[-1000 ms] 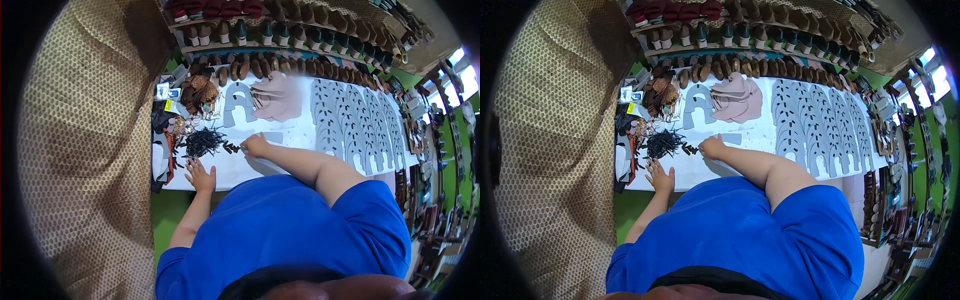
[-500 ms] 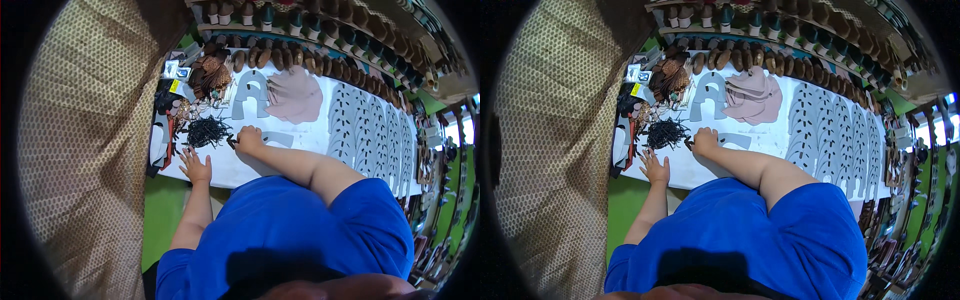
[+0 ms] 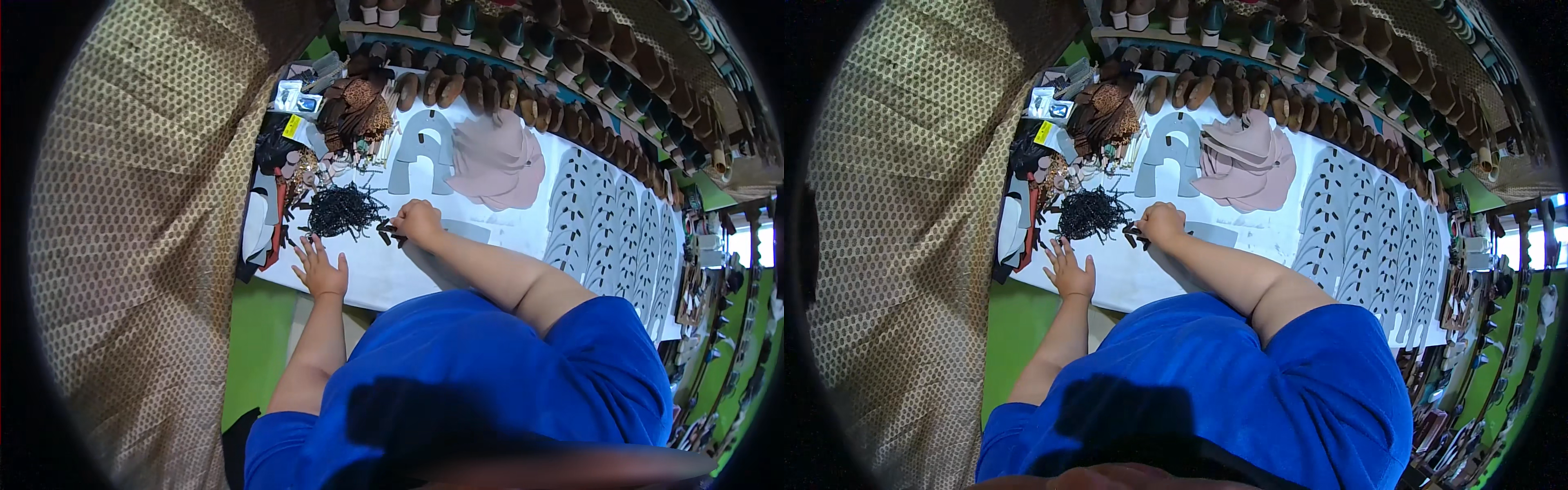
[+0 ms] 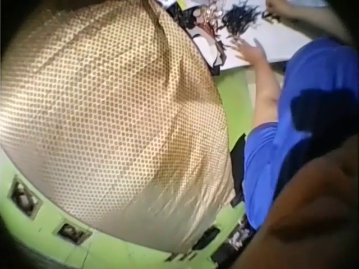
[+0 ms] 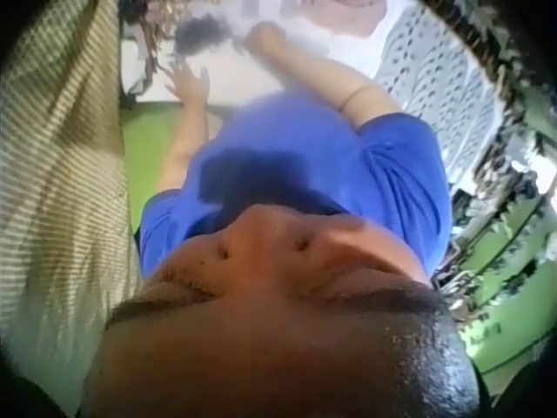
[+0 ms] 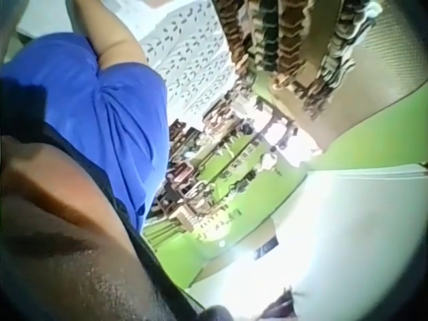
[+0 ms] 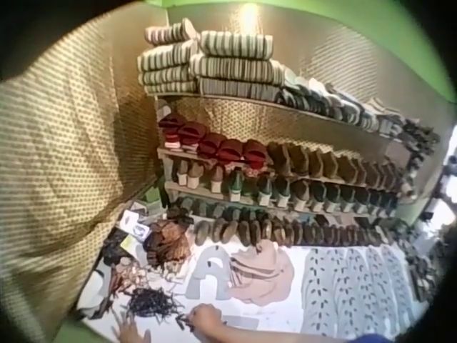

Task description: Placing small black eyelets or components into pre-cut holes on a beige shoe upper material.

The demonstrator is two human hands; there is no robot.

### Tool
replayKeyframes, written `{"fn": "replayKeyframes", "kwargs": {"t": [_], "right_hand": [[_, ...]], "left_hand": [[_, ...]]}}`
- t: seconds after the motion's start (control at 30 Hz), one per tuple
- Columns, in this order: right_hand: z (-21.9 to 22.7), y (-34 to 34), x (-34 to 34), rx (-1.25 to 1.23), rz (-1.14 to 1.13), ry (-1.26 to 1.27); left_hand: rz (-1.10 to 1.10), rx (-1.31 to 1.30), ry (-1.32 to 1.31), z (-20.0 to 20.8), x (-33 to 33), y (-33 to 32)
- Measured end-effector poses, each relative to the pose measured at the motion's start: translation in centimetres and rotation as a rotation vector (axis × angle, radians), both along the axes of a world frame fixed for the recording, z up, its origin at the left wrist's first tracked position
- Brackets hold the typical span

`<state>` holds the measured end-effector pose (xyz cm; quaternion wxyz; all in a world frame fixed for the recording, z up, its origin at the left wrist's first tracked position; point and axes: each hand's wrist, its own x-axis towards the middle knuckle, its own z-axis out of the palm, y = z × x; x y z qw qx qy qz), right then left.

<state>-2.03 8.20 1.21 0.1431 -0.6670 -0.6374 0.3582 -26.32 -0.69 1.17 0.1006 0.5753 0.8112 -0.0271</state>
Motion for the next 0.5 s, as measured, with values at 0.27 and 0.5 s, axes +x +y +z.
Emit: {"fn": "replayKeyframes", "kwargs": {"t": [0.27, 0.5], "right_hand": [[-0.3, 0.8, 1.6, 0.135, -0.076, -0.084], [-2.4, 1.7, 3.1, 0.306, -0.035, 0.017]], "left_hand": [[-0.002, -0.001, -0.006, -0.1, 0.0, -0.1], [-0.005, 0.010, -0.012, -0.1, -0.1, -0.1]]}}
